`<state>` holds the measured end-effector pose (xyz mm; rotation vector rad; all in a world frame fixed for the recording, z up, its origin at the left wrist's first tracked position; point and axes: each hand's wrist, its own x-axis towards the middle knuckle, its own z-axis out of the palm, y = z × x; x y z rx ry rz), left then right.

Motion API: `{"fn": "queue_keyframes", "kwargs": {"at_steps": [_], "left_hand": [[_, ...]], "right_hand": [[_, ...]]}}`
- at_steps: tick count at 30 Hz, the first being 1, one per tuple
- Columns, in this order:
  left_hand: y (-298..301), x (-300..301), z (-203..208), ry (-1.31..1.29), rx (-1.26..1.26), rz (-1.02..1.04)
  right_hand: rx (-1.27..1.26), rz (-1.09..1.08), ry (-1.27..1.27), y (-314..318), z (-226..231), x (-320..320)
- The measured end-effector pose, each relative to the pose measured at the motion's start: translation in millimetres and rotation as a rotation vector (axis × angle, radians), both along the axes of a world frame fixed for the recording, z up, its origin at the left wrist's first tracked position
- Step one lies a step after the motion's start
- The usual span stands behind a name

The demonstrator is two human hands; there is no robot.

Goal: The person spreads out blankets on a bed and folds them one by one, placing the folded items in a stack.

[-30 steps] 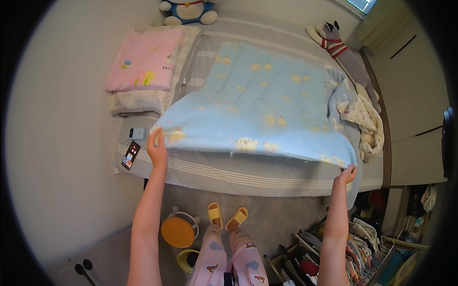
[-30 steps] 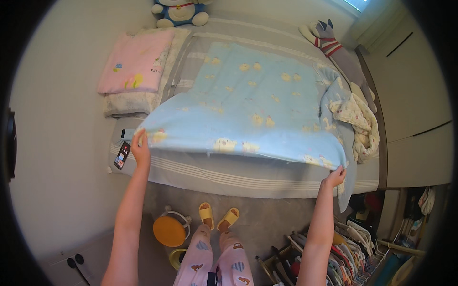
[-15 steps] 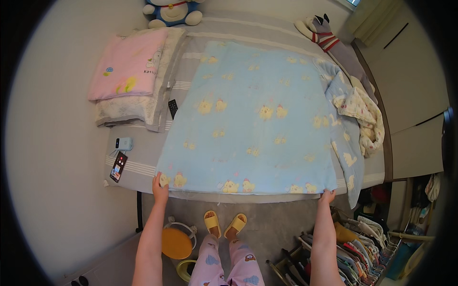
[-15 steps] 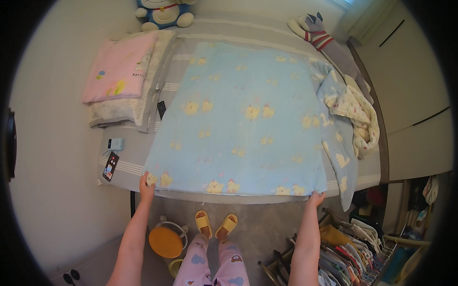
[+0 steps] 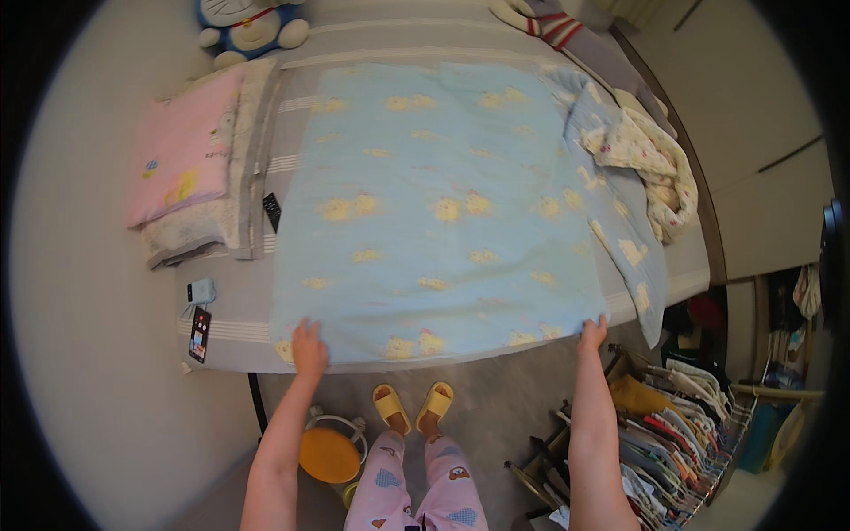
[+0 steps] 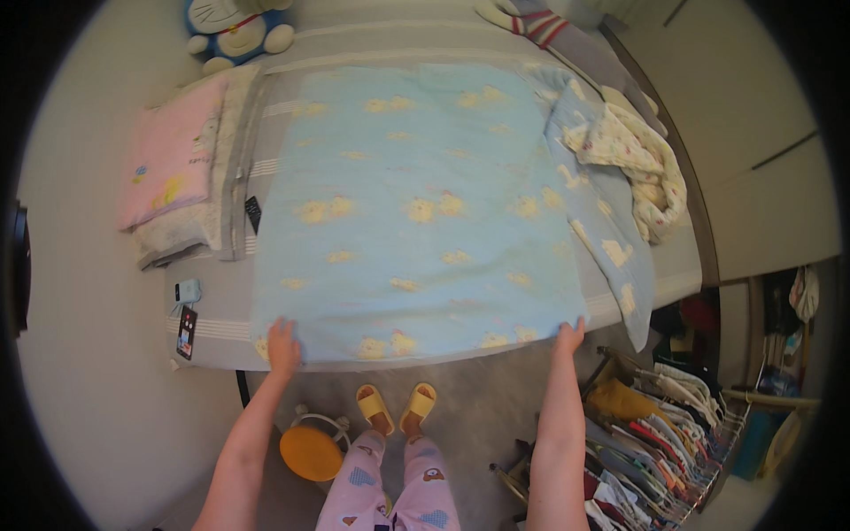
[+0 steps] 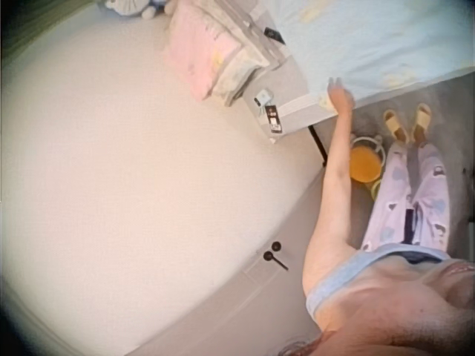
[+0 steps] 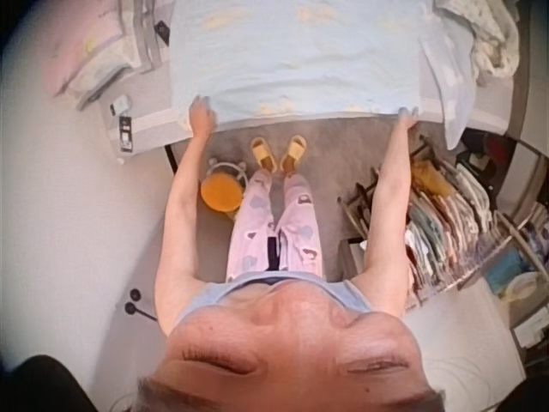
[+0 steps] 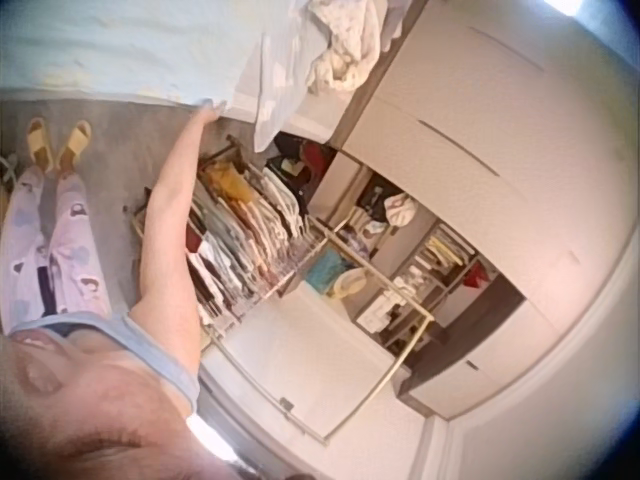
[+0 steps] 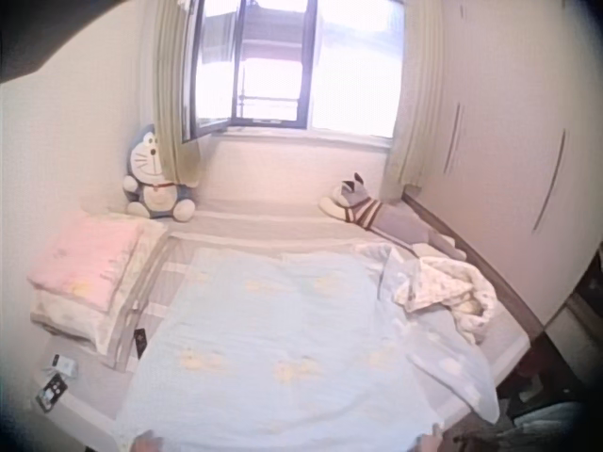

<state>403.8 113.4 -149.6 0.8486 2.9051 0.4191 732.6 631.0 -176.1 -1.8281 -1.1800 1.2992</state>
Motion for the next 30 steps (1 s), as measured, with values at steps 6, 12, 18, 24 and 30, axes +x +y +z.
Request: {"fn": "queue_keyframes", "kwargs": {"at_steps": [6, 12, 18, 24, 30], "left_hand": [[99, 40, -4, -0.335, -0.177, -0.313], [129, 46, -7, -0.402, -0.495, -0.233], [151, 28, 11, -0.547, -0.637, -0.195], [211, 17, 14, -0.423, -0.331, -0.334], [294, 4, 19, -0.485, -0.110, -0.424]], "right_hand": [[0.719, 0.507, -0.469, -12, 51, -27], [0.346, 0.452, -0.643, 0, -5, 38], [0.313, 0.453, -0.980, -11, 2, -13], [0.436, 0.722, -0.764, 19, -3, -47], [0.383, 0.819, -0.598, 77, 32, -92]]}}
